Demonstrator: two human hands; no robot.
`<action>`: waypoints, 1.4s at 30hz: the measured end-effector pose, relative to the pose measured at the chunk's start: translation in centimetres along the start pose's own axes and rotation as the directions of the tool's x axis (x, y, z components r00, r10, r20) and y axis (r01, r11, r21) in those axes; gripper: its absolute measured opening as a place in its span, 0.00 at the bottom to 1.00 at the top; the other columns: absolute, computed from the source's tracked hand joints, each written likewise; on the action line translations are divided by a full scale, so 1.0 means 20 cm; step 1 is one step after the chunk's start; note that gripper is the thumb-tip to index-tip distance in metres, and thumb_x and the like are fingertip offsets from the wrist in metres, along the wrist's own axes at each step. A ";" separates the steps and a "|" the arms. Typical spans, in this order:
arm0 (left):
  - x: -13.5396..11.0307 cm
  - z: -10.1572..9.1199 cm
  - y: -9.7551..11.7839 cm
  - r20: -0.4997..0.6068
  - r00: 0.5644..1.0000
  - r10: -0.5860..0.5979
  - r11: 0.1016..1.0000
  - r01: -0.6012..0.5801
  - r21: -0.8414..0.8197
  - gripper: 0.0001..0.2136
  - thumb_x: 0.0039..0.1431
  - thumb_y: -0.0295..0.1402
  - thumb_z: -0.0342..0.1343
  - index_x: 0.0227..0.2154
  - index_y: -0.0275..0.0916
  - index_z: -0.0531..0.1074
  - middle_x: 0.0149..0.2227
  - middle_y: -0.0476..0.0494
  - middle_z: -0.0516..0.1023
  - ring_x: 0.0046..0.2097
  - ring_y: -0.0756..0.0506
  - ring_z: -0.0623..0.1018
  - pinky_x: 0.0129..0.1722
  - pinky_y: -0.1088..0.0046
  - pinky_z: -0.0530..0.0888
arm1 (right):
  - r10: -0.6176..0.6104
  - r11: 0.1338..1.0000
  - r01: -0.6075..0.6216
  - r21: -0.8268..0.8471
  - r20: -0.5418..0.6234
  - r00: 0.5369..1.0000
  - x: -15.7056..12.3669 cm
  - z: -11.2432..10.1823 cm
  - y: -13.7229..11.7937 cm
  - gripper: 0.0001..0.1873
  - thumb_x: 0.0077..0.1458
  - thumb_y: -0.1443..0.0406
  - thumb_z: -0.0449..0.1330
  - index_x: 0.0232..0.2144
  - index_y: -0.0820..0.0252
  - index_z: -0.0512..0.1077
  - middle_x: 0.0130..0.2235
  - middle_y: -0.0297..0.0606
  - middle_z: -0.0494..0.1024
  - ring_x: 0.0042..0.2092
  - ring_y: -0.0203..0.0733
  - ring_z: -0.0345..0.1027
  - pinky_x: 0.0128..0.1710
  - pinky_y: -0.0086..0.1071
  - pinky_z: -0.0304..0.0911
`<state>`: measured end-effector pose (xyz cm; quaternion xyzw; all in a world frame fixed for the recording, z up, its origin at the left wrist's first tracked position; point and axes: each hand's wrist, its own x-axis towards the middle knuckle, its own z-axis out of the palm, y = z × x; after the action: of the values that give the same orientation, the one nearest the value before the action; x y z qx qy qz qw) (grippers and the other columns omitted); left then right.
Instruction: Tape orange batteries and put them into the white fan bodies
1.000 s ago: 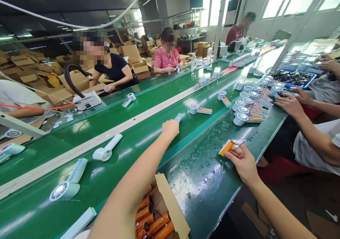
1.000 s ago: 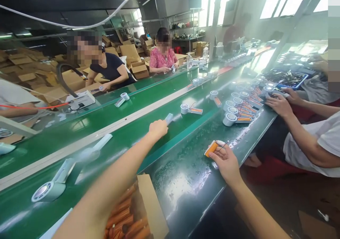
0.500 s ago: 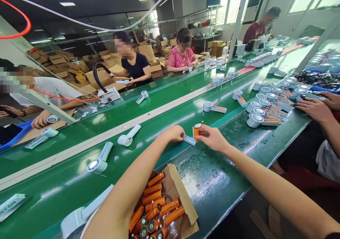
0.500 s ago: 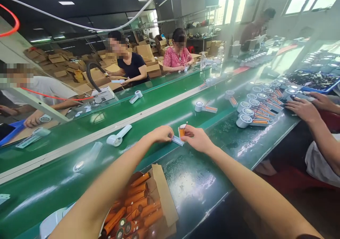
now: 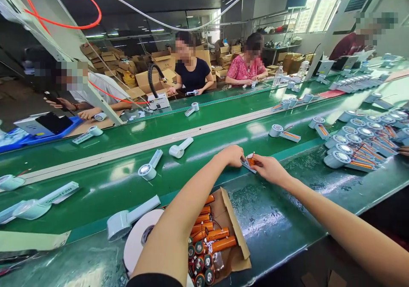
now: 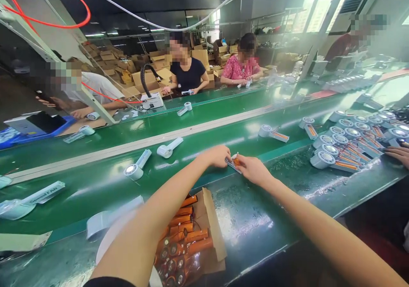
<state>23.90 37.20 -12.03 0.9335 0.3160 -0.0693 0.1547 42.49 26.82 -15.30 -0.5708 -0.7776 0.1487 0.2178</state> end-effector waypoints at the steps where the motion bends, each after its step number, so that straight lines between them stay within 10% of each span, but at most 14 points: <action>1: 0.01 0.02 0.01 0.003 1.000 0.005 1.000 -0.005 0.011 0.11 0.64 0.40 0.61 0.42 0.38 0.77 0.51 0.41 0.79 0.56 0.42 0.75 0.60 0.53 0.70 | 0.010 0.998 -0.008 0.055 -0.046 0.999 -0.02 0.01 0.02 0.18 0.62 0.63 0.59 0.53 0.49 0.75 0.43 0.37 0.85 0.44 0.50 0.80 0.44 0.37 0.71; 7: 0.13 0.01 0.03 0.056 0.998 -0.036 0.999 0.034 0.031 0.12 0.63 0.41 0.63 0.39 0.37 0.79 0.47 0.41 0.81 0.56 0.41 0.76 0.61 0.50 0.69 | 0.072 0.996 -0.064 0.065 -0.125 0.990 -0.08 0.01 0.03 0.19 0.63 0.62 0.58 0.55 0.49 0.74 0.44 0.36 0.85 0.43 0.48 0.80 0.45 0.36 0.72; 18: 0.23 -0.04 -0.02 -0.083 0.980 -0.182 0.979 0.173 -0.106 0.15 0.68 0.43 0.57 0.47 0.37 0.75 0.49 0.41 0.79 0.52 0.43 0.78 0.54 0.55 0.76 | 0.176 0.924 -0.125 -0.360 0.112 0.978 0.07 -0.09 -0.06 0.25 0.66 0.54 0.54 0.62 0.50 0.69 0.46 0.47 0.83 0.46 0.55 0.78 0.45 0.39 0.67; 28: 0.21 -0.14 0.13 -0.138 0.953 -0.268 0.956 0.246 -0.161 0.14 0.67 0.40 0.59 0.48 0.36 0.75 0.49 0.41 0.78 0.49 0.44 0.79 0.50 0.58 0.78 | 0.174 0.902 -0.084 -0.423 0.180 0.968 0.21 -0.05 -0.07 0.18 0.61 0.56 0.57 0.48 0.56 0.79 0.43 0.48 0.82 0.44 0.53 0.77 0.42 0.38 0.68; 33: -0.26 -0.21 0.18 -0.317 0.913 -0.258 0.954 0.190 -0.230 0.15 0.66 0.36 0.59 0.54 0.39 0.73 0.55 0.40 0.79 0.55 0.44 0.77 0.57 0.64 0.73 | 0.047 0.930 0.016 -0.366 0.161 0.986 0.11 -0.05 0.00 0.16 0.65 0.61 0.55 0.47 0.58 0.81 0.47 0.48 0.80 0.48 0.48 0.74 0.50 0.36 0.65; 37: -1.03 -0.15 0.26 -0.375 0.898 -0.230 0.961 0.147 -0.236 0.08 0.65 0.40 0.59 0.40 0.42 0.78 0.46 0.48 0.83 0.49 0.46 0.80 0.54 0.67 0.74 | 0.023 0.964 -0.008 -0.265 0.055 0.998 0.06 -0.04 0.12 0.16 0.66 0.68 0.55 0.49 0.61 0.80 0.46 0.49 0.80 0.48 0.49 0.71 0.52 0.39 0.63; 39: -1.45 -0.06 0.31 -0.528 0.810 -0.255 0.962 0.159 -0.221 0.10 0.65 0.42 0.59 0.33 0.43 0.78 0.39 0.48 0.84 0.46 0.44 0.81 0.50 0.65 0.76 | 0.065 0.973 -0.075 -0.219 -0.053 0.997 0.07 -0.04 0.14 0.15 0.65 0.69 0.56 0.50 0.63 0.79 0.48 0.51 0.80 0.51 0.51 0.68 0.53 0.41 0.61; 42: -1.94 0.16 0.26 -0.581 0.778 -0.238 0.963 0.266 -0.039 0.10 0.64 0.43 0.61 0.43 0.47 0.78 0.46 0.47 0.84 0.53 0.39 0.79 0.54 0.59 0.76 | 0.173 0.962 -0.225 -0.153 -0.292 0.940 0.08 -0.05 0.05 0.17 0.65 0.65 0.58 0.53 0.65 0.76 0.58 0.56 0.72 0.58 0.57 0.61 0.55 0.46 0.58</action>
<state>-3.63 10.17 -4.98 0.8624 0.4683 0.1915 0.0193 43.39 28.68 -14.62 -0.6795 -0.6880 0.0164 0.2543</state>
